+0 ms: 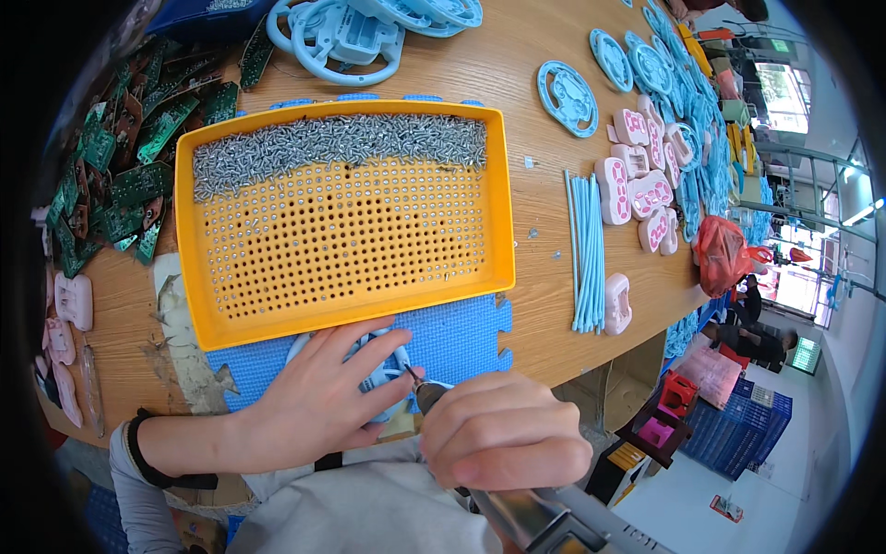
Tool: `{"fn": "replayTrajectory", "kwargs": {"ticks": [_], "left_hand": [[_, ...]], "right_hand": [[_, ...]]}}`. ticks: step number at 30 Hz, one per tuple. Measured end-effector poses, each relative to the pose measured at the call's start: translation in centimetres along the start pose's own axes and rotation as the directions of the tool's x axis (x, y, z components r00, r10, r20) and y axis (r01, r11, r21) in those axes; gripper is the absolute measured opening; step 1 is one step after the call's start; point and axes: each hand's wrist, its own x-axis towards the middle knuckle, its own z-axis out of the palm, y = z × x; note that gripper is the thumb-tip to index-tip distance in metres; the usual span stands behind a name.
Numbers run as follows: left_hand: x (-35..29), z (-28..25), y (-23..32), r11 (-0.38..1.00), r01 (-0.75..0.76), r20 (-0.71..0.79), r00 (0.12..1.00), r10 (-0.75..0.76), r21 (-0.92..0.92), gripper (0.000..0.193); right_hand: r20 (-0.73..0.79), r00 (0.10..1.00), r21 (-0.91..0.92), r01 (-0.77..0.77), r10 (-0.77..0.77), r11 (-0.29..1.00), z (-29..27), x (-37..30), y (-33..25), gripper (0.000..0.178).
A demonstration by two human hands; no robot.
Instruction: Use an electric screwdriver to fasten screws into plastic housings for electronic components.
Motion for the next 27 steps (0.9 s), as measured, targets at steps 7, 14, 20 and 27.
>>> {"fn": "replayTrajectory", "kwargs": {"ticks": [7, 14, 20, 27], "left_hand": [[-0.2, -0.1, -0.1, 1.000, 0.016, 0.006, 1.000, -0.016, -0.016, 0.057], [0.3, -0.2, 0.0, 1.000, -0.001, 0.014, 1.000, 0.001, -0.009, 0.054], [-0.2, -0.8, 0.1, 0.999, -0.041, 0.000, 0.999, 0.041, -0.016, 0.051], [-0.3, -0.4, 0.3, 0.995, -0.087, -0.002, 0.996, 0.087, 0.053, 0.063]], "right_hand": [[0.019, 0.999, -0.029, -0.030, 0.031, 0.999, 0.2, 0.1, 0.7, 0.011], [0.095, 0.995, 0.028, 0.000, -0.003, 1.000, -0.2, 0.2, 1.3, 0.009], [0.100, 0.985, 0.057, -0.150, 0.144, 0.987, -0.1, 1.0, 0.8, 0.017], [0.178, 0.978, 0.199, -0.142, 0.107, 0.970, -1.4, 1.1, 1.0, 0.067]]}}
